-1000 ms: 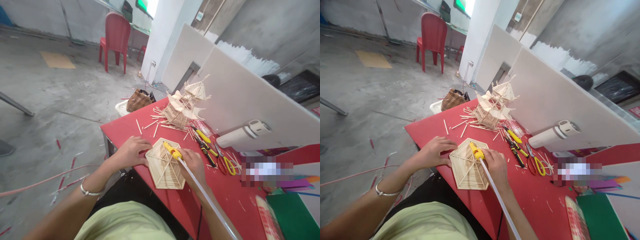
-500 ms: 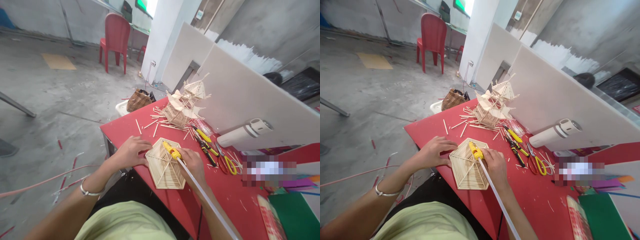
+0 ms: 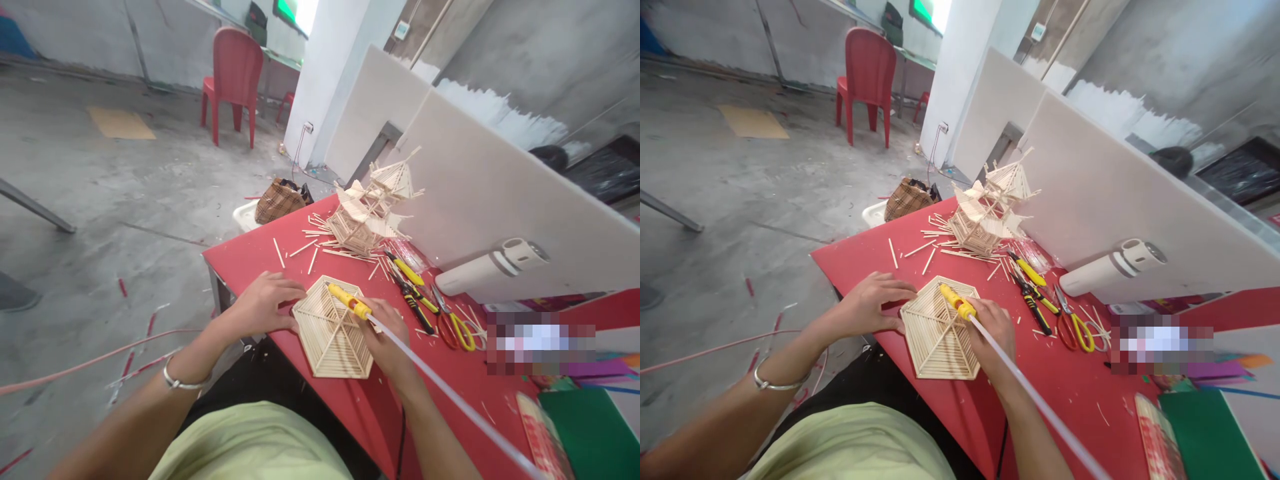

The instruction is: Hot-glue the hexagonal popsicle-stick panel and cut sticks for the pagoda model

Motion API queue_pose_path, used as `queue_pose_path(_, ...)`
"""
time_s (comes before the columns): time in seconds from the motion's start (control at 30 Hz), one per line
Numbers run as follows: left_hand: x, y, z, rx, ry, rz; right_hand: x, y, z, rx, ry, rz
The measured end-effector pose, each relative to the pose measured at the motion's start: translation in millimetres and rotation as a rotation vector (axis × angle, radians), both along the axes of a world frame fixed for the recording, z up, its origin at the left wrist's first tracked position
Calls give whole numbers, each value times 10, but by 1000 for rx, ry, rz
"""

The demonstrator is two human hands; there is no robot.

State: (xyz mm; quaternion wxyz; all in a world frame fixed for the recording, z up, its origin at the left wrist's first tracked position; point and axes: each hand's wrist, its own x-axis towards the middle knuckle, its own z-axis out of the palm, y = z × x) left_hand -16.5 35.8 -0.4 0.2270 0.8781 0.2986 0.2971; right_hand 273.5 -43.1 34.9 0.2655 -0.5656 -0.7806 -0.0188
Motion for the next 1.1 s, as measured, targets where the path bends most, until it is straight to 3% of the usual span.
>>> queue_pose_path(0.13,-1,0,-3,-3,9,1,-7,38,-26,-50,56,-8)
queue_pose_path(0.33,-1,-1,-16,-1,19,0,-19,72,-68,5,13,19)
queue_pose_path(0.63,7,-6,8,17,22,3,8,-24,23,-31,-57,86)
queue_pose_path(0.77,8,-8,22,21,46,19,60,-106,38,-104,57,78)
queue_pose_path(0.97,13,16,19,22,75,16,-54,-180,109,-293,392,-38)
queue_pose_path(1.1,21,19,36,28,88,18,-175,-165,119,-333,429,-14)
